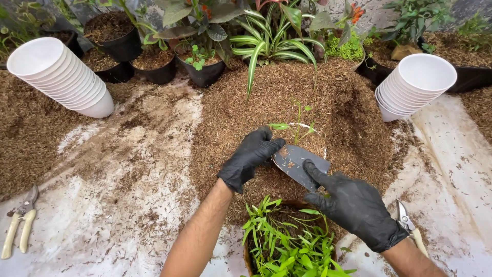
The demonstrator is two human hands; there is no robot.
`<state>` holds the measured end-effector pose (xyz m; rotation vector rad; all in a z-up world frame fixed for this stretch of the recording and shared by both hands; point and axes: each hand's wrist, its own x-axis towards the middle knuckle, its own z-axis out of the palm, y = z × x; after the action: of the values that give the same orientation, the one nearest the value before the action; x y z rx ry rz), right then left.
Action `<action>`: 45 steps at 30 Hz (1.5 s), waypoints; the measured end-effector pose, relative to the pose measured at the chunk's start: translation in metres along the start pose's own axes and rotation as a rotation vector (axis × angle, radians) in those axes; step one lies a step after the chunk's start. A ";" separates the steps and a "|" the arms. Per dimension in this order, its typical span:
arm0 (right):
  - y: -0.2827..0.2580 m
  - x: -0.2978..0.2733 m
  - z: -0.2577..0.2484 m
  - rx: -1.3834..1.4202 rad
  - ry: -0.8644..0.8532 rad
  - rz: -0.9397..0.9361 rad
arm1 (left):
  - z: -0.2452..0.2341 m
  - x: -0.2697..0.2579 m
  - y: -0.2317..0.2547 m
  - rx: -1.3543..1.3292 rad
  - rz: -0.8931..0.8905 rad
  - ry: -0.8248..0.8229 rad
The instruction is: Transplanting small green seedlings into white plastic pots using soil and a hand trowel.
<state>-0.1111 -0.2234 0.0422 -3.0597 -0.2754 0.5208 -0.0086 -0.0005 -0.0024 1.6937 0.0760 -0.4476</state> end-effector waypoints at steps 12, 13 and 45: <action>-0.007 0.007 -0.005 -0.007 -0.003 0.045 | -0.001 0.007 0.015 0.250 -0.055 -0.029; -0.007 0.008 -0.005 -0.006 0.001 0.047 | -0.001 0.007 0.014 0.253 -0.051 -0.030; 0.005 0.001 0.010 -0.062 0.197 -0.019 | 0.012 -0.006 0.000 0.072 0.017 0.093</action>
<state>-0.1126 -0.2283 0.0322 -3.1332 -0.3198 0.2110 -0.0173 -0.0107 -0.0018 1.7848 0.1142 -0.3619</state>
